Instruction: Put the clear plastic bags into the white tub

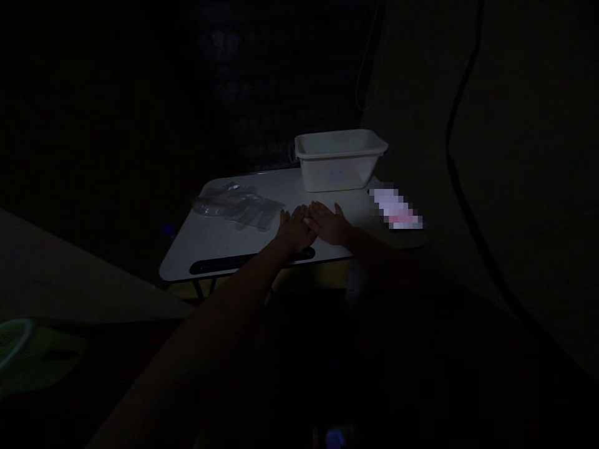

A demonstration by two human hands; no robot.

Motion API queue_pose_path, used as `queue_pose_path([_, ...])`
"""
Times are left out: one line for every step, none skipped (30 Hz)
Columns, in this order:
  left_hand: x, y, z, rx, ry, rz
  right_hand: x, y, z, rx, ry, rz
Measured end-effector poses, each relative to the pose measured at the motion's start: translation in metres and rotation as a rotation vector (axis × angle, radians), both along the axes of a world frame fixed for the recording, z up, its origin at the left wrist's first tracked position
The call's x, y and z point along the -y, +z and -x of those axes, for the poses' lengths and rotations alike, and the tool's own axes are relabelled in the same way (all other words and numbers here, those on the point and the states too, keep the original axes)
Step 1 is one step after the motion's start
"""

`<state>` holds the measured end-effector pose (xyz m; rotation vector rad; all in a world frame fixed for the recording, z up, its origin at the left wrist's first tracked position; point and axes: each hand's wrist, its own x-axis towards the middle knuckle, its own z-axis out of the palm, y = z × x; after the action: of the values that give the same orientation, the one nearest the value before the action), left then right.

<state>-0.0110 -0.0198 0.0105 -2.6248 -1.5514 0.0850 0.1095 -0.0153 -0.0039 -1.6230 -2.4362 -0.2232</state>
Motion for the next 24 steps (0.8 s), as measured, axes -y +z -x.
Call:
queue_pose_path([0.000,0.000,0.002,-0.007,0.006,0.007,-0.001,-0.001,0.001,0.000,0.007,0.009])
queue_pose_path([-0.001,-0.001,0.003,-0.018,0.012,0.019,-0.001,-0.002,0.002,0.003,0.016,0.019])
queue_pose_path([-0.001,-0.001,0.004,-0.030,0.017,0.033,-0.001,-0.003,0.003,0.010,0.027,0.029])
queue_pose_path([-0.002,-0.002,0.005,-0.040,0.020,0.045,-0.001,-0.004,0.003,0.018,0.035,0.040])
queue_pose_path([-0.002,-0.003,0.005,-0.043,0.020,0.055,-0.001,-0.005,0.003,0.027,0.045,0.049])
queue_pose_path([-0.003,-0.003,0.005,-0.041,0.019,0.063,-0.001,-0.005,0.003,0.033,0.049,0.057])
queue_pose_path([-0.003,-0.004,0.005,-0.034,0.018,0.068,-0.001,-0.005,0.002,0.036,0.049,0.065])
queue_pose_path([-0.004,-0.004,0.004,-0.026,0.015,0.073,-0.001,-0.005,0.002,0.034,0.046,0.074])
queue_pose_path([-0.004,-0.004,0.004,-0.021,0.014,0.076,-0.001,-0.004,0.002,0.031,0.043,0.084])
queue_pose_path([-0.005,-0.004,0.004,-0.022,0.014,0.081,-0.001,-0.004,0.002,0.024,0.038,0.095])
queue_pose_path([-0.005,-0.004,0.003,-0.027,0.013,0.083,-0.001,-0.003,0.002,0.016,0.030,0.108])
queue_pose_path([-0.005,-0.004,0.003,-0.034,0.013,0.083,0.000,-0.002,0.003,0.009,0.022,0.121])
queue_pose_path([-0.005,-0.004,0.003,-0.040,0.013,0.080,0.000,-0.002,0.003,0.005,0.018,0.130])
queue_pose_path([-0.004,-0.003,0.003,-0.044,0.014,0.079,0.000,-0.001,0.003,-0.001,0.012,0.132])
queue_pose_path([-0.004,-0.003,0.002,-0.045,0.013,0.074,0.001,-0.001,0.003,-0.007,0.005,0.125])
queue_pose_path([-0.003,-0.002,0.003,-0.043,0.013,0.066,0.001,0.000,0.004,-0.013,0.005,0.110])
queue_pose_path([-0.001,-0.001,0.003,-0.037,0.013,0.053,0.001,0.001,0.004,-0.019,0.009,0.091])
queue_pose_path([0.000,0.000,0.004,-0.031,0.015,0.040,0.001,0.001,0.005,-0.028,0.010,0.074])
queue_pose_path([0.001,0.001,0.005,-0.025,0.016,0.028,0.001,0.002,0.006,-0.035,0.014,0.063])
queue_pose_path([0.001,0.002,0.007,-0.020,0.018,0.021,0.001,0.003,0.007,-0.039,0.020,0.061])
queue_pose_path([0.002,0.002,0.009,-0.019,0.022,0.022,0.000,0.003,0.009,-0.041,0.030,0.065])
queue_pose_path([0.002,0.003,0.011,-0.020,0.024,0.032,-0.001,0.003,0.011,-0.042,0.036,0.075])
queue_pose_path([0.002,0.003,0.013,-0.023,0.024,0.049,-0.002,0.002,0.012,-0.042,0.040,0.086])
queue_pose_path([0.002,0.002,0.014,-0.027,0.025,0.066,-0.003,0.001,0.014,-0.038,0.046,0.095])
